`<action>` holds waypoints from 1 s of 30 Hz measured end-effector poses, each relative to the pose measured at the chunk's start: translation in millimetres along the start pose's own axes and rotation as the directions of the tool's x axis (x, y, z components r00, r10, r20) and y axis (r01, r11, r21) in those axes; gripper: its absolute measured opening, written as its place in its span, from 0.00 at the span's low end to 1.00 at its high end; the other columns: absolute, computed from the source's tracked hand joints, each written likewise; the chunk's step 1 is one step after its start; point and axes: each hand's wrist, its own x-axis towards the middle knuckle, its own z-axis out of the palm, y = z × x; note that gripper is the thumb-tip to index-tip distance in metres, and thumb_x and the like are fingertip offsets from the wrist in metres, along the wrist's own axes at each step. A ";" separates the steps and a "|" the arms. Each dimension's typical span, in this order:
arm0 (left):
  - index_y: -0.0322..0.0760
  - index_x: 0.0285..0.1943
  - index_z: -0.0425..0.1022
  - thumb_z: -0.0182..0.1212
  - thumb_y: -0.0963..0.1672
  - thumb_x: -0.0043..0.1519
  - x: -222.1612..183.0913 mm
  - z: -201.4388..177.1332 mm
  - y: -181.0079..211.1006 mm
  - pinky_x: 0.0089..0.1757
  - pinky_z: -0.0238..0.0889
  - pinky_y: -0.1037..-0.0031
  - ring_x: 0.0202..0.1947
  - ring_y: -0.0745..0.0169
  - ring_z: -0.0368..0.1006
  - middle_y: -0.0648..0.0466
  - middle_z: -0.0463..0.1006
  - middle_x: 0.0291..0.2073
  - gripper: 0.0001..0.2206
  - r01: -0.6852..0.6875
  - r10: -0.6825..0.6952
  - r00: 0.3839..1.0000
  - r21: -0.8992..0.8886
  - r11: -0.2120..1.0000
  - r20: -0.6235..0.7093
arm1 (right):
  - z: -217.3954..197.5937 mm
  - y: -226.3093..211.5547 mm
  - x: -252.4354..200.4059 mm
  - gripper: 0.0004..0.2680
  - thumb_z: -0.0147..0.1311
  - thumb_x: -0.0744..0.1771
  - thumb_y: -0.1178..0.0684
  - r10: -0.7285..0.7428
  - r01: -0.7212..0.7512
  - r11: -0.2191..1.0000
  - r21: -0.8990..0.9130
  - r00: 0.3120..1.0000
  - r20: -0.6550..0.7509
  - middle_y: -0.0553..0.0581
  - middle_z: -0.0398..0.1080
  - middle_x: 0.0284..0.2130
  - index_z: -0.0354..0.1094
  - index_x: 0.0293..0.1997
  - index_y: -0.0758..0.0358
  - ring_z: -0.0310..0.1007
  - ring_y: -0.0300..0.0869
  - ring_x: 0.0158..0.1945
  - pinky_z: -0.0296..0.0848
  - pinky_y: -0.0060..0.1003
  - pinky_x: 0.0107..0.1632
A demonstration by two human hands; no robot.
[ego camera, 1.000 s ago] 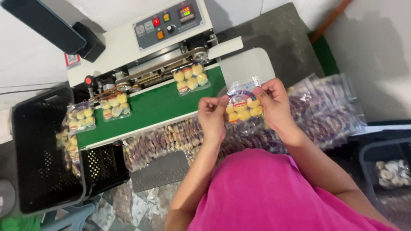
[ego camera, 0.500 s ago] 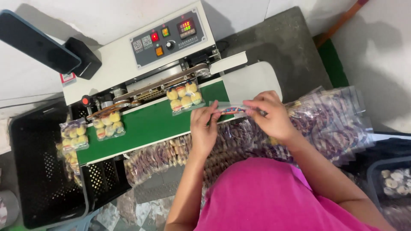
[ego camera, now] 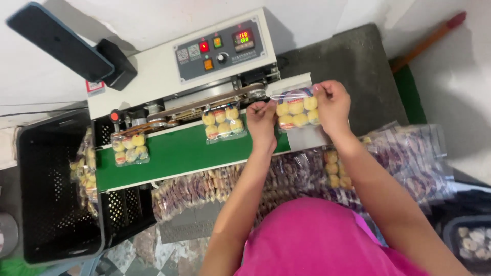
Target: Placing small bags of cookies onto a conveyor belt for heat sealing.
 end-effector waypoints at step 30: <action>0.30 0.36 0.72 0.55 0.29 0.60 -20.4 -146.4 50.3 0.36 0.80 0.72 0.34 0.55 0.81 0.38 0.81 0.35 0.09 -0.450 0.359 0.844 0.161 0.879 0.399 | -193.7 -1.8 -200.6 0.32 0.61 0.64 0.29 0.442 -0.266 0.599 -0.755 0.896 0.034 0.64 0.63 0.61 0.58 0.72 0.53 0.75 0.68 0.57 0.76 0.62 0.59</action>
